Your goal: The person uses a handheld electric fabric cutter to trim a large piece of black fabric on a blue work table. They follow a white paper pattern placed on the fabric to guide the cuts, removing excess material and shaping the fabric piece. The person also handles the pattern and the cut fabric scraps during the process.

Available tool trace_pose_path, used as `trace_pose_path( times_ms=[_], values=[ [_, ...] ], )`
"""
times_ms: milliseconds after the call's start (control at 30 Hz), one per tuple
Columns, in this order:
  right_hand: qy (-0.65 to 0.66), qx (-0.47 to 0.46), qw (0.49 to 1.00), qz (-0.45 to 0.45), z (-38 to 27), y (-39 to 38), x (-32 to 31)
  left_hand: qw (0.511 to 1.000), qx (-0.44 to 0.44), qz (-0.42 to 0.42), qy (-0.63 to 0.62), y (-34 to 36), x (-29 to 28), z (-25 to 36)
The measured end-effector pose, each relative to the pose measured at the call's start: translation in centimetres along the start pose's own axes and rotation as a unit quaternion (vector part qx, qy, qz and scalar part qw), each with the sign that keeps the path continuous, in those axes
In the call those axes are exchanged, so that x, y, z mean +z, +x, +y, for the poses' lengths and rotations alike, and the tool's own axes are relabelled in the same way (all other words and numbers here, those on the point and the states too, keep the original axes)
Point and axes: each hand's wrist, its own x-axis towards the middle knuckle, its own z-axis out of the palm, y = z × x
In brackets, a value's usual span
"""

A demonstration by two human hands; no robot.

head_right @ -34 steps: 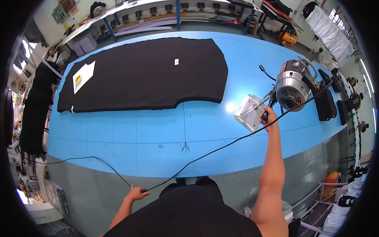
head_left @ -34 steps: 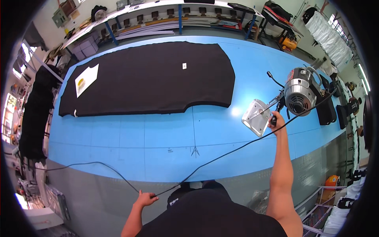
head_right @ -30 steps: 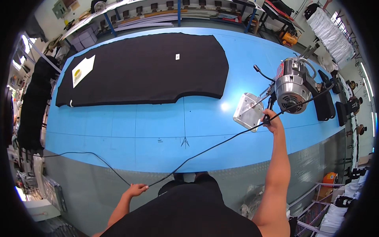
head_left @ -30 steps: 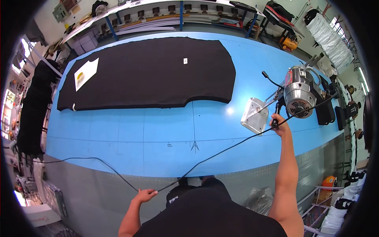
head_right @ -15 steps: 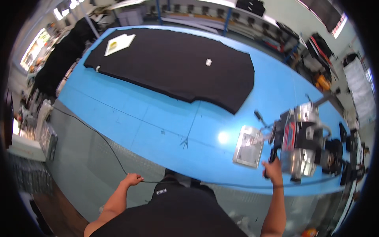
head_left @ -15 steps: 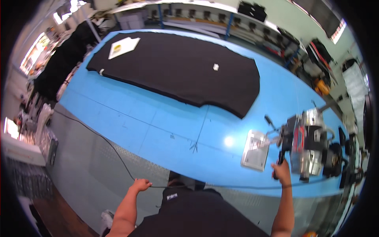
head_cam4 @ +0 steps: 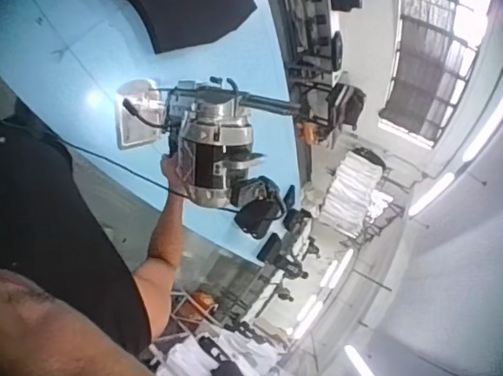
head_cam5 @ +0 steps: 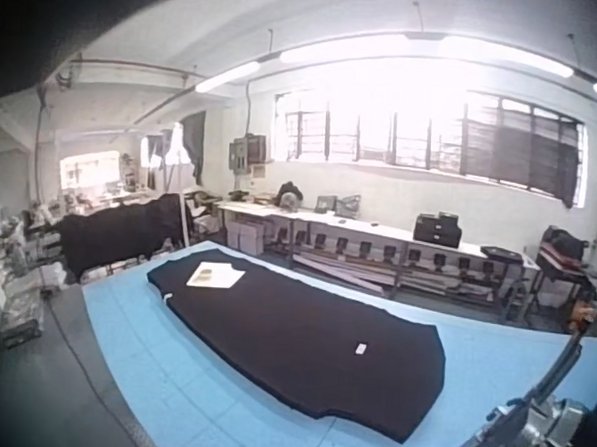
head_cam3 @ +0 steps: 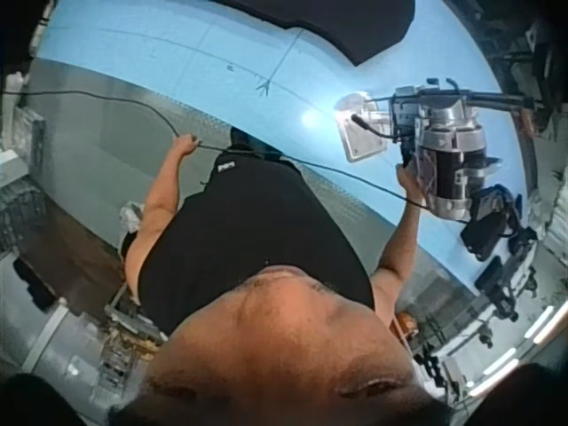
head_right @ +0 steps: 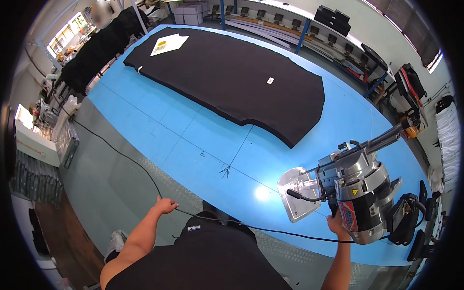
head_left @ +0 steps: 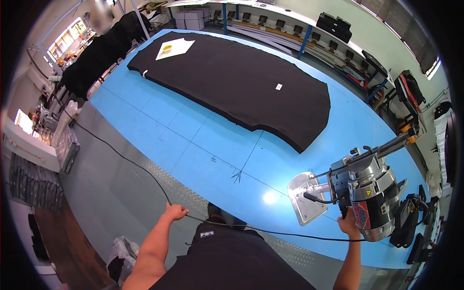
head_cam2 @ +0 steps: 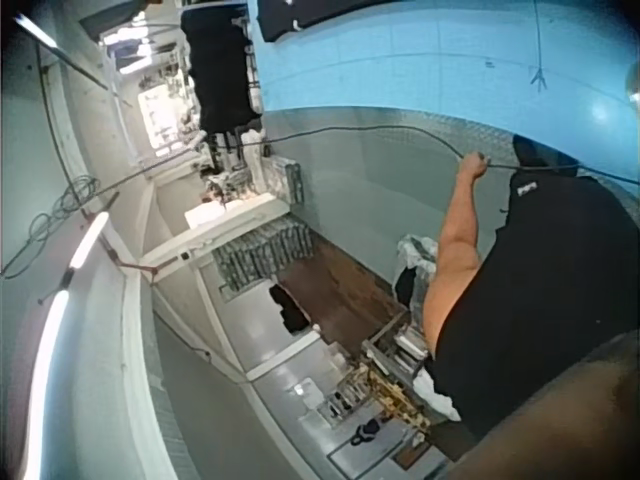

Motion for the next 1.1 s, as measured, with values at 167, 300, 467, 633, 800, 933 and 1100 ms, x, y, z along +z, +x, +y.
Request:
trace_pose_path(
  times_ms=[167,300,467,633,800,933,1100],
  values=[
    [-0.099,-0.026,0.987,0.126,-3.1,1.2,0.1,0.999,-0.011,0.028,-0.043,-1.5,0.6,0.0],
    [-0.137,-0.047,0.987,0.077,-2.7,3.0,-1.2,0.995,-0.019,0.069,-0.074,-2.3,0.9,-0.9],
    [-0.252,-0.187,0.949,0.031,-2.5,5.2,-2.2,0.989,-0.039,0.114,-0.088,-3.8,0.1,-2.5],
    [-0.334,-0.423,0.819,0.197,-2.8,9.1,1.0,0.988,-0.029,0.137,-0.072,-4.9,-1.3,-4.7],
    [-0.316,-0.295,0.900,0.047,-7.5,11.2,4.6,0.984,0.010,0.165,-0.072,-3.0,-3.1,-8.5],
    [0.380,-0.106,0.907,-0.149,-17.1,13.2,5.5,0.984,0.018,0.172,-0.051,-1.3,-5.2,-13.6],
    [-0.228,-0.276,0.934,0.014,-30.7,13.6,5.8,0.983,0.029,0.177,-0.026,1.1,-9.6,-22.8]
  ],
)
